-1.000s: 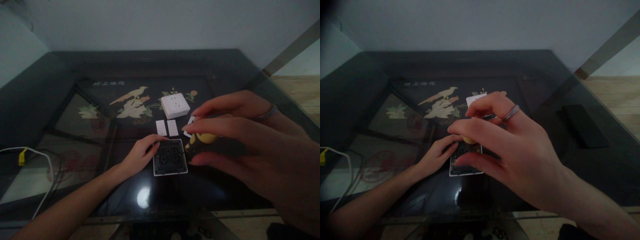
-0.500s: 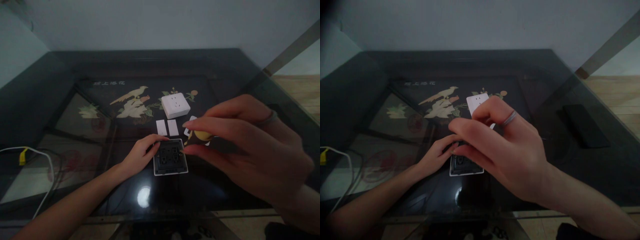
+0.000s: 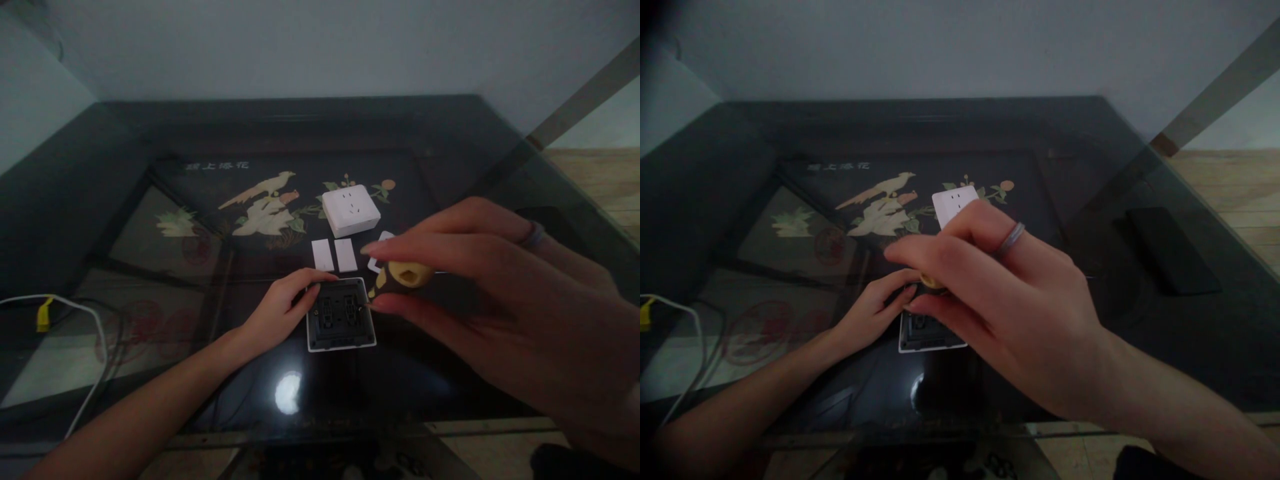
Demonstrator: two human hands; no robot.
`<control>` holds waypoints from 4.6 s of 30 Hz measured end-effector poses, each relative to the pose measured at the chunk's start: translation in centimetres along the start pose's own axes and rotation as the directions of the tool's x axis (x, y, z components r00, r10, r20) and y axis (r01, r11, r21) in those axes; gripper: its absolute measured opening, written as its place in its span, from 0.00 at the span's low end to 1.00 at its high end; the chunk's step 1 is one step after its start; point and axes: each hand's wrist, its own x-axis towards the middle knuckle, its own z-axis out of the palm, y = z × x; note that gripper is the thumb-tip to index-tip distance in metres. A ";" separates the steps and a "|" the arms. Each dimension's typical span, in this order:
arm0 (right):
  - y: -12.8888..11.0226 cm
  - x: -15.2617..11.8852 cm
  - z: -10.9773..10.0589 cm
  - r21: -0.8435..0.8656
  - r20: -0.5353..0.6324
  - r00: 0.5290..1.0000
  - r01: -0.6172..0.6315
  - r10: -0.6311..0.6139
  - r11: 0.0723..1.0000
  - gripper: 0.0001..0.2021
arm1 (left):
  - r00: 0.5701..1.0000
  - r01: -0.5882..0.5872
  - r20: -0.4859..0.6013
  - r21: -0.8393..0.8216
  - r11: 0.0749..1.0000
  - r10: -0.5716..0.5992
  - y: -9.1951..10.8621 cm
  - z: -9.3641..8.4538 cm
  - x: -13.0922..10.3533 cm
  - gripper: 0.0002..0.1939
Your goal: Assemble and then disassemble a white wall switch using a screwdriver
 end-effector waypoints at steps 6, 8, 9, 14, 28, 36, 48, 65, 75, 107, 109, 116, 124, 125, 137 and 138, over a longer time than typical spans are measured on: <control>0.4 -0.2 -1.1 0.129 0.165 0.986 -0.020 -0.002 0.991 0.14 | 1.000 -0.007 0.000 0.004 1.000 0.007 0.1 0.0 0.0 0.14; 0.2 -0.3 -0.8 0.061 0.075 0.997 -0.002 -0.002 0.998 0.12 | 1.000 -0.014 -0.004 0.004 1.000 0.014 0.1 0.0 0.0 0.14; 0.1 -0.3 -0.5 0.024 0.030 1.000 0.004 -0.005 1.000 0.11 | 1.000 -0.015 -0.005 0.002 1.000 0.015 0.0 0.0 0.0 0.14; -0.2 0.0 -0.1 0.004 -0.017 0.999 -0.027 0.027 1.000 0.12 | 1.000 -0.017 -0.009 0.001 1.000 0.017 -0.1 -0.1 -0.1 0.13; 0.1 0.1 0.3 -0.029 -0.071 0.997 -0.013 0.011 1.000 0.14 | 1.000 -0.004 -0.002 -0.003 1.000 0.004 -0.2 -0.1 -0.1 0.13; -0.2 -0.1 -0.2 0.079 0.020 0.999 0.028 -0.030 0.996 0.13 | 1.000 -0.014 -0.010 -0.013 1.000 0.014 -0.2 0.0 -0.1 0.13; -0.3 -0.1 -0.8 0.138 0.049 0.997 -0.061 0.055 0.989 0.11 | 1.000 0.001 -0.004 0.007 1.000 -0.001 0.1 -0.1 0.0 0.14; 0.1 -0.2 0.4 -0.027 -0.088 0.996 0.026 -0.029 0.999 0.12 | 1.000 0.008 0.003 -0.006 1.000 -0.008 0.2 -0.1 0.0 0.14; 0.2 0.0 -0.8 0.109 0.138 0.990 -0.044 0.029 0.993 0.16 | 1.000 0.007 -0.004 0.011 1.000 -0.007 0.2 -0.1 0.1 0.14; -0.1 0.1 0.4 -0.065 -0.081 0.995 0.048 -0.053 0.997 0.10 | 1.000 -0.011 -0.005 0.002 1.000 0.011 0.0 0.0 0.0 0.14; -0.1 0.2 0.6 -0.066 -0.087 0.996 0.020 -0.026 0.998 0.10 | 1.000 -0.003 -0.001 0.000 1.000 0.003 0.1 -0.1 0.0 0.14; 0.2 -0.1 -0.3 0.091 0.095 0.993 -0.076 0.067 0.993 0.15 | 1.000 0.014 0.014 0.011 1.000 -0.014 0.3 -0.1 0.1 0.14; 0.0 -0.1 0.9 0.048 -0.080 0.997 -0.005 0.009 0.999 0.14 | 1.000 -0.015 0.001 0.008 1.000 0.015 0.1 0.0 0.0 0.14; -0.1 -0.1 0.7 0.084 -0.042 0.998 -0.038 0.042 0.996 0.15 | 1.000 -0.009 0.006 0.008 1.000 0.009 0.1 -0.1 0.0 0.14; 0.0 0.0 1.0 0.006 -0.093 0.995 -0.042 0.043 0.999 0.12 | 1.000 -0.004 0.006 0.007 1.000 0.004 0.1 -0.1 0.0 0.13; -0.1 -0.1 0.9 0.026 -0.073 0.995 -0.070 0.071 0.997 0.13 | 1.000 -0.005 0.004 0.006 1.000 0.005 0.1 -0.1 0.0 0.13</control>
